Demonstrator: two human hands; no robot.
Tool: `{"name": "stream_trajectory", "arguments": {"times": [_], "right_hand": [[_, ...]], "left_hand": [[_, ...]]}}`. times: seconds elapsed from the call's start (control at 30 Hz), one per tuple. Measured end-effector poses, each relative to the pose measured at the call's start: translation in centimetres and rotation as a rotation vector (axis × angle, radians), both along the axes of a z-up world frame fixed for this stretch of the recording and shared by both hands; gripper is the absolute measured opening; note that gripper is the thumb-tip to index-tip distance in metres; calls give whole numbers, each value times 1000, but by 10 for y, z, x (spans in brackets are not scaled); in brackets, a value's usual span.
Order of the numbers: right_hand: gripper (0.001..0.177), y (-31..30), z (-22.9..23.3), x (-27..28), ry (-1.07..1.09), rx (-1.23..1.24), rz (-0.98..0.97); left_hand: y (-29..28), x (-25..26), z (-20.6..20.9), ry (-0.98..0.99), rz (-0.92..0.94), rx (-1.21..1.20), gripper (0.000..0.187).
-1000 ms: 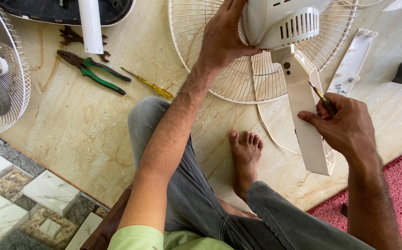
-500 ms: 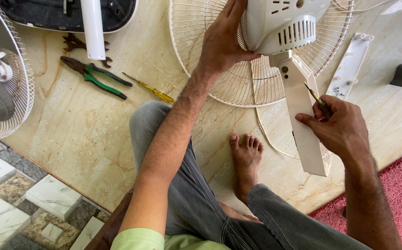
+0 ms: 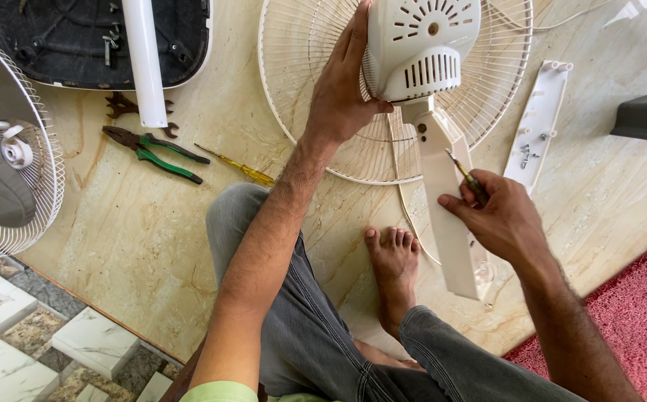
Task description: The person uses a screwdriver to remove and reinsert screws on the neck and motor housing of a disassembled electric fan. They manipulate the fan head and neck assembly while seated on the floor, handling the screwdriver and fan parts directly.
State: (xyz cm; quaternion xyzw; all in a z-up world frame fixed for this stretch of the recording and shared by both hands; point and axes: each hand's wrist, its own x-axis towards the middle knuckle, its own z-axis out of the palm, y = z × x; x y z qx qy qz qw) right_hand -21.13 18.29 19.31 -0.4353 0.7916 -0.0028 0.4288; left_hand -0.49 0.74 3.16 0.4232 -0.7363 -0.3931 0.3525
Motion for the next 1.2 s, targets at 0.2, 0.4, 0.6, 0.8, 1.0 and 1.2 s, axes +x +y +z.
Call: {"name": "stream_trajectory", "arguments": {"times": [0.2,0.4,0.6,0.8,1.0,1.2], "right_hand": [[43,3,-7,3,23,61,47],[36,3,-2,-7,54,116,87],[29,-19,20,-18,115,19,-2],[28,-65,37,-8,25,-491,-56],[68,-115,27,1,13,-707,104],[72,-124,16,5,-125,-738,148]], "left_hand": [[2,2,8,63,-17,20,143],[2,1,11,18,-27,-8,137],[-1,2,13,10,-71,-15,139],[-14,2,23,217,-191,-54,144],[-15,-7,43,354,-201,50,135],[-23,5,49,312,-224,70,137]]}}
